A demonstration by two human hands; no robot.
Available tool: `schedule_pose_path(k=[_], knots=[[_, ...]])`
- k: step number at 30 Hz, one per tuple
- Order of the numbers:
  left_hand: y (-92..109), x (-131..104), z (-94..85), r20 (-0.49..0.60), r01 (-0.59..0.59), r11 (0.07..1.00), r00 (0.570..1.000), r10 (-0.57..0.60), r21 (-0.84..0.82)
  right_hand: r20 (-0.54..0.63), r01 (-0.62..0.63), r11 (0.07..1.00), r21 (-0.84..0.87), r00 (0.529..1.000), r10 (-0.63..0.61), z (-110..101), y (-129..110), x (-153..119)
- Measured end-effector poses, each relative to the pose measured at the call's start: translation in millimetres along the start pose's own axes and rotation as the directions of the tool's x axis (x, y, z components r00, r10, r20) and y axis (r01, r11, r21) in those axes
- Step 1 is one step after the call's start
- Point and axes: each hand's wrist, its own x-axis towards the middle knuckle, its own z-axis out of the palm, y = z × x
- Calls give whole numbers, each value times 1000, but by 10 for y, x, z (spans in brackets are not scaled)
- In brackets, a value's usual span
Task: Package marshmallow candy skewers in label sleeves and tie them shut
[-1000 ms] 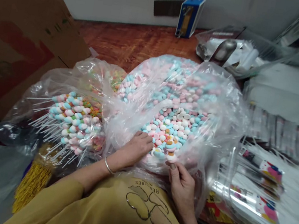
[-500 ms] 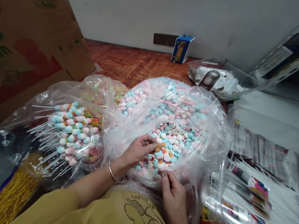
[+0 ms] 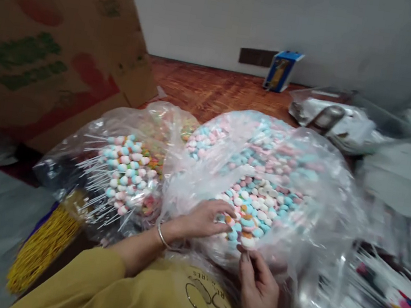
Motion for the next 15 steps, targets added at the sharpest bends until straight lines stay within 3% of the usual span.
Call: schedule_pose_path(k=[3,6,8,11,15], knots=[[103,-238,45,76,47,961,997,-27,-274,82,98,995,-25,992,-95,46,-25,15],[138,-408,133,19,30,853,1000,-23,-521,201,169,985,-40,967,-158,165,-63,26],[112,-466,171,-41,0,773,999,-34,-634,213,195,980,-48,960,-180,248,-88,5],[66,-507,175,-131,-62,672,990,-52,-738,162,250,966,-68,958,-237,327,-117,-60],[80,-575,149,-136,-93,628,990,-21,-773,203,291,950,-111,943,-265,394,-134,-198]])
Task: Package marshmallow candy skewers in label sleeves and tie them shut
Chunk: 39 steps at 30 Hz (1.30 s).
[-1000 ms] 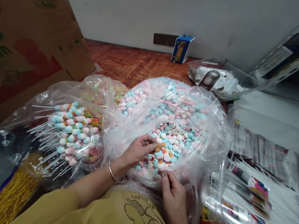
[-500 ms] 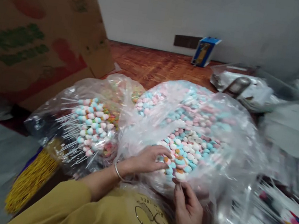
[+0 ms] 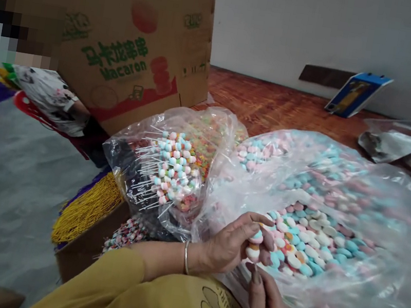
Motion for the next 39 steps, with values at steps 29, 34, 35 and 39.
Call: schedule_pose_path(k=[29,34,35,39], knots=[[1980,847,-1495,112,-26,-711,991,74,703,-55,-37,995,89,998,42,346,-222,422],[1885,1002,-1522,81,-40,-759,997,17,650,-53,-65,992,109,996,71,286,-200,385],[1878,985,-1517,83,-46,-765,997,10,643,-51,-70,992,108,996,76,269,-200,375],[1872,880,-1499,86,-55,-780,996,-2,624,-65,-28,993,115,997,35,234,-199,334]])
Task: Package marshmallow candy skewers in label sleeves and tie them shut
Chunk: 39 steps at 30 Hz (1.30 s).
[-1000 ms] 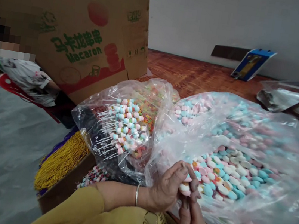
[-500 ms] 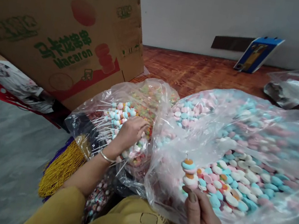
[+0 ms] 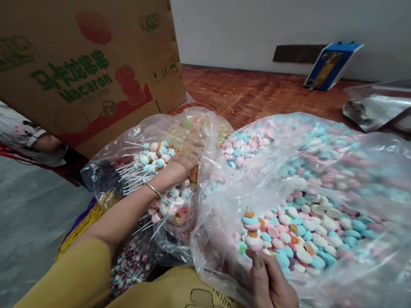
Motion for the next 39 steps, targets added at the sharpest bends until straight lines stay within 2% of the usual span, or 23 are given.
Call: schedule_pose_path(k=[7,10,12,14,15,16,17,19,21,22,24,26,29,31,36,38,39], knots=[[42,-91,-19,-63,8,1000,998,-9,-7,25,25,999,22,999,-26,-1,60,-66],[39,-203,-59,-148,17,996,989,-29,-82,33,35,999,24,999,-35,-10,79,-87],[71,-338,-102,-282,40,975,954,-103,-221,42,48,998,27,998,-49,-13,68,-93],[179,-505,-151,-421,57,897,869,-260,-438,60,55,998,24,997,-56,-11,37,-90],[269,-589,-173,-447,46,822,822,-354,-568,72,59,998,25,996,-61,-9,17,-85],[384,-668,-193,-427,21,711,787,-446,-703,85,64,998,30,994,-66,-6,-5,-80],[520,-737,-208,-357,-13,556,779,-516,-831,98,71,997,36,992,-74,-2,-26,-75],[826,-832,-224,-147,-43,202,833,-534,-978,125,85,995,53,988,-91,4,-65,-69],[1114,-867,-221,20,-6,-56,887,-462,-998,149,96,993,66,983,-105,3,-99,-77],[1233,-869,-216,69,10,-138,902,-427,-990,161,98,993,69,981,-108,-2,-112,-88],[1401,-857,-206,114,31,-218,918,-380,-975,180,89,994,67,979,-100,-22,-129,-125],[1490,-845,-201,126,47,-225,926,-355,-973,188,67,997,49,979,-75,-53,-126,-176],[1551,-836,-206,115,62,-171,939,-324,-983,173,44,999,12,984,-46,-103,-85,-256],[1591,-835,-213,63,36,-92,950,-304,-995,166,38,999,-5,985,-37,-131,-52,-301],[1736,-852,-221,-167,-124,199,962,-215,-972,105,3,999,-35,994,1,-180,-19,-396],[1811,-847,-195,-228,-184,250,960,-160,-951,73,-24,999,-44,997,27,-195,-26,-431],[1858,-836,-172,-239,-201,238,960,-145,-950,57,-31,998,-49,998,34,-202,-31,-446]])
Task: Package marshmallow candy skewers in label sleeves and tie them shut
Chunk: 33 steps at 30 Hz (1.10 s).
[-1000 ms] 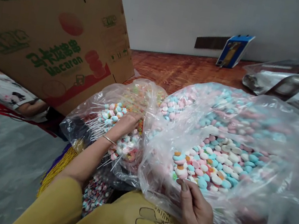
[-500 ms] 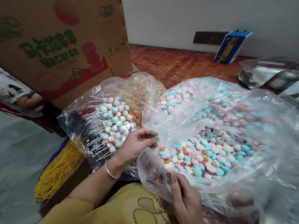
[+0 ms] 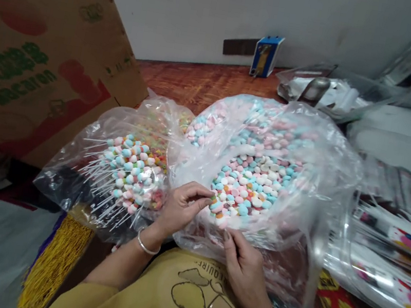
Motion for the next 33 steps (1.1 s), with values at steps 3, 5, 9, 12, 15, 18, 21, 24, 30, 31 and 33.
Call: schedule_pose_path(k=[3,5,9,12,15,18,21,24,30,31,33], knots=[[-41,24,228,-74,98,959,990,-121,-266,-75,31,999,-40,997,-34,-17,-13,-27],[-36,56,428,-51,238,814,949,-310,-530,-122,92,992,-87,987,-103,-27,-6,-30],[66,99,817,140,375,591,904,-405,-714,-150,152,960,-233,970,-190,-62,81,-38],[111,90,1049,202,419,543,888,-414,-728,-148,93,927,-362,977,-156,-105,174,-67],[71,66,1239,244,463,506,865,-439,-728,-182,51,888,-458,972,-150,-146,237,-100],[20,52,1378,257,469,481,859,-442,-740,-228,30,873,-486,961,-160,-164,269,-112],[26,46,1450,254,476,482,853,-455,-736,-250,-1,888,-460,960,-129,-160,295,-82],[41,64,1469,226,470,523,857,-463,-711,-258,-61,932,-357,965,-36,-163,322,9],[-168,490,1262,216,410,737,912,-350,-538,-287,-152,988,-7,947,144,-357,406,213],[-218,619,1182,140,343,824,939,-314,-452,-315,-182,983,18,932,178,-407,430,220],[-307,876,1004,37,231,960,973,-227,-161,-363,-236,971,39,902,233,-494,486,211]])
